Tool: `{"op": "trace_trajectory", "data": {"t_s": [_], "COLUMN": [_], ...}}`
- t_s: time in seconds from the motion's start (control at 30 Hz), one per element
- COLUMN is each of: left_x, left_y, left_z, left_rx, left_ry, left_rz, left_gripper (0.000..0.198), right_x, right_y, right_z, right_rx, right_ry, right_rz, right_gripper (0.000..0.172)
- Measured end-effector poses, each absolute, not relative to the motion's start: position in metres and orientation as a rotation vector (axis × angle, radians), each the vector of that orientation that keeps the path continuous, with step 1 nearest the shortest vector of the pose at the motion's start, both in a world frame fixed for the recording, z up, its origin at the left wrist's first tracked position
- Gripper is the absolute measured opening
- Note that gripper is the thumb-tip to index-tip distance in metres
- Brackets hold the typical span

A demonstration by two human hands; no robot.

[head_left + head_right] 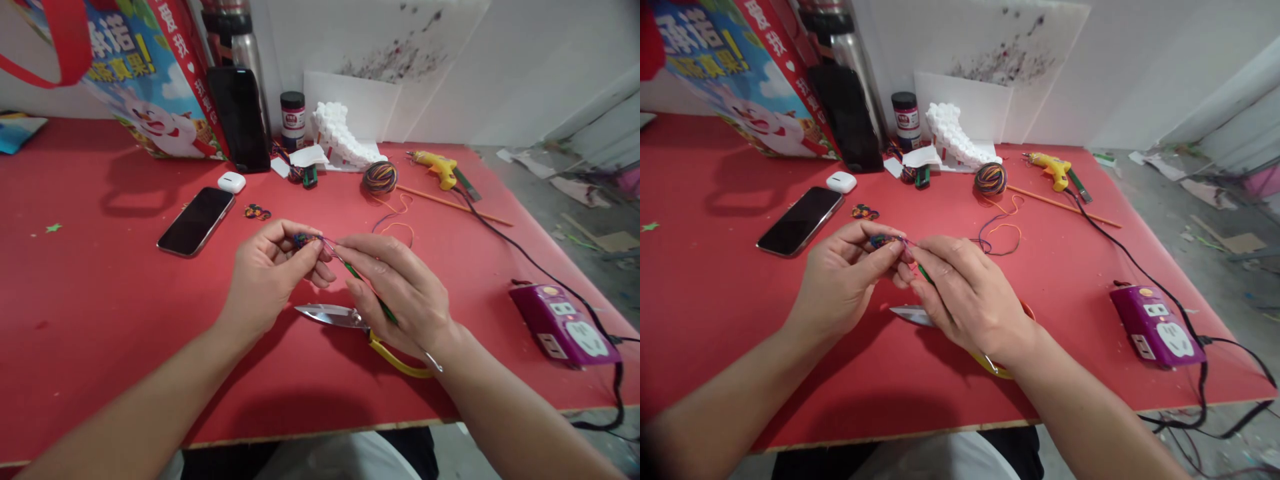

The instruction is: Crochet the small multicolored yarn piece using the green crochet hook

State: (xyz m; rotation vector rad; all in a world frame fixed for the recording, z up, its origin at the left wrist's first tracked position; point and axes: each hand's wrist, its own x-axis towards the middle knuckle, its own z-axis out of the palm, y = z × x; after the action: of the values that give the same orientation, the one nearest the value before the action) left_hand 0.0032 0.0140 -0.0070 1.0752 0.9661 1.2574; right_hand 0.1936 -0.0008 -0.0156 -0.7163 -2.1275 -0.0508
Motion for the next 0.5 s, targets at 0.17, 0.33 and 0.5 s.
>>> {"op": "trace_trajectory", "data": {"t_s": [0.17, 0.33, 0.5], "left_x": [0.001, 0.0, -0.006], "left_y": [0.014, 0.015, 0.019], "left_z": [-0.006, -0.001, -0.001], "left_rx": [1.214, 1.325, 1.285], "left_ry": [1.041, 1.129, 1.049], "left_rz": [1.269, 1.248, 1.093], "left_gripper": [0.007, 0.005, 0.005], "right_x": [0.195, 0.199, 0.21], "right_y": [-0.002, -0.001, 0.003], "right_z": [-0.014, -0.007, 0.004], "right_rx": [-0.747, -0.744, -0.819], "right_ry": [-2.136, -2.13, -2.044], "right_rz": [0.051, 0.225, 0.566], "right_gripper": [0.032, 0.03, 0.026]}}
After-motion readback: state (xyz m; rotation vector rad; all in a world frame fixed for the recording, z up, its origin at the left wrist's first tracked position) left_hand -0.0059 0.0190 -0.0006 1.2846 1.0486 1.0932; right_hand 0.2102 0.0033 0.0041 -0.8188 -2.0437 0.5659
